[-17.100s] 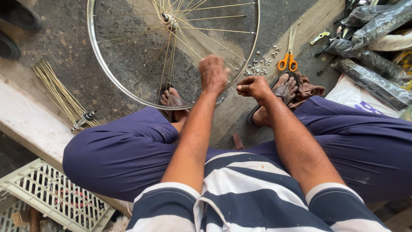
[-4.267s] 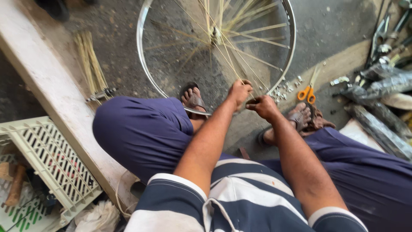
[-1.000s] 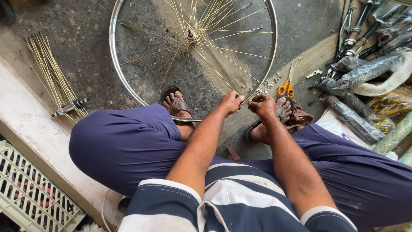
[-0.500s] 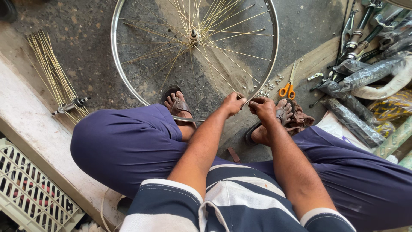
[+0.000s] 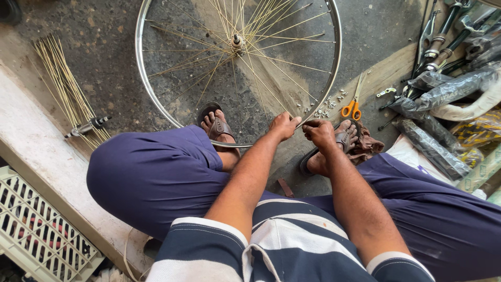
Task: The person sits on the floor and installs spokes into a bicycle wheel rim. They insert the spoke ends into the hub and secure them to the rim using nipples, tightening them by hand. The person rotates the wheel periodically to access different sections and continues the lacing process.
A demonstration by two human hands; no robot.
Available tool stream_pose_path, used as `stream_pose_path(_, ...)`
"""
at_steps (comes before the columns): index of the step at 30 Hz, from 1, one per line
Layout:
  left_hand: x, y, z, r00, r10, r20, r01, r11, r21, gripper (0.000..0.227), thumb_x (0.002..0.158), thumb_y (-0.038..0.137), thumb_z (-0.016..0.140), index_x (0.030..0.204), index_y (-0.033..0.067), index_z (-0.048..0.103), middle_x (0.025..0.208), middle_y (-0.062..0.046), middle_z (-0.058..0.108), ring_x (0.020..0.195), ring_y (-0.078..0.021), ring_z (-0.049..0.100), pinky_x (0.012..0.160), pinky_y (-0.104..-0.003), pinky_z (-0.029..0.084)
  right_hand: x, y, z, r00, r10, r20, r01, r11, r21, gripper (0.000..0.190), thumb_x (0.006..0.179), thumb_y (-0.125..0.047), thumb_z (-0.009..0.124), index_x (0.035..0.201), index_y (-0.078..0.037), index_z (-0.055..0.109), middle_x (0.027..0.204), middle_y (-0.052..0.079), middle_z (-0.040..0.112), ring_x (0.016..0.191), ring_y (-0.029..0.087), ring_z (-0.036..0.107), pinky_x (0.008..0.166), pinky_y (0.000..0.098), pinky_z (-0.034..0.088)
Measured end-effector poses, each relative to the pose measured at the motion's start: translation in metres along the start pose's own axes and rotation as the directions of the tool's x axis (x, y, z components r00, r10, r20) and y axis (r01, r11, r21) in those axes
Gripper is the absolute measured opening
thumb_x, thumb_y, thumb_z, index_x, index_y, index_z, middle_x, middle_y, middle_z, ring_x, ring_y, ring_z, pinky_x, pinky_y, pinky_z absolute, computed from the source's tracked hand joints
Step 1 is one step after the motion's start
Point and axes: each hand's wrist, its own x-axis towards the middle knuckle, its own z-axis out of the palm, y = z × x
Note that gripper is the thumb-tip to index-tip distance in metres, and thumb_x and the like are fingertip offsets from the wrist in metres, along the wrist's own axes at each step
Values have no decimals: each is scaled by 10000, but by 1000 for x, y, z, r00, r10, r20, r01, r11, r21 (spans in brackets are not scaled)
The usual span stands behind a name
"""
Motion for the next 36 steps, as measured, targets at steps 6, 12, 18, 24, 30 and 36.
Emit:
stream_pose_path(6, -1, -1, -6, 997, -2, 82, 11, 993, -115, 410, 995, 365, 638, 1262, 56, 600, 1039, -113, 737, 879, -195, 713, 768, -344, 561, -4, -5, -2, 1000, -11, 0, 11, 999, -31, 195, 922, -123, 757, 1065, 8, 778, 798, 74, 725, 661, 130, 643, 609, 284, 538)
stream_pose_path(12, 13, -15, -1, 987, 121, 102, -94, 967, -238, 390, 920, 366, 635, 1176, 72, 643, 959, -103, 759, 842, -219, 740, 747, -392, 596, 0, -1, -1, 999, -17, 32, 19, 999, -44, 172, 897, -77, 740, 1032, 23, 776, 783, 62, 728, 658, 125, 648, 611, 273, 543)
stream_pose_path(18, 29, -26, 14, 989, 143, -43, -147, 985, -93, 401, 918, 425, 655, 1088, 63, 671, 943, -121, 775, 840, -232, 735, 780, -417, 574, 6, 7, 0, 997, -45, 60, 45, 999, -1, 162, 893, -50, 727, 1027, 35, 765, 779, 72, 718, 646, 129, 632, 596, 276, 524)
stream_pose_path(24, 25, -23, 13, 992, 93, -86, -91, 996, 23, 431, 939, 470, 681, 1096, 68, 687, 964, -118, 775, 900, -253, 727, 852, -424, 561, 4, 6, 0, 997, -37, 65, 37, 999, 9, 166, 885, -38, 726, 1027, 38, 765, 773, 68, 718, 637, 128, 626, 590, 276, 522)
stream_pose_path(30, 23, -20, 11, 994, 100, -39, -105, 986, -128, 385, 917, 400, 662, 1134, 84, 699, 1049, -135, 773, 942, -288, 751, 843, -431, 595, 0, -2, 3, 998, -39, 48, 41, 999, -31, 156, 879, -32, 728, 1013, 35, 771, 754, 75, 706, 632, 133, 619, 582, 288, 512)
stream_pose_path(36, 6, -6, 4, 997, 35, -61, -38, 998, -41, 405, 898, 424, 665, 1149, 107, 682, 1041, -100, 779, 921, -227, 742, 838, -405, 569, 3, 5, 6, 997, -28, 79, 29, 999, -17, 144, 879, -32, 723, 997, 38, 765, 751, 75, 706, 634, 135, 628, 585, 286, 521)
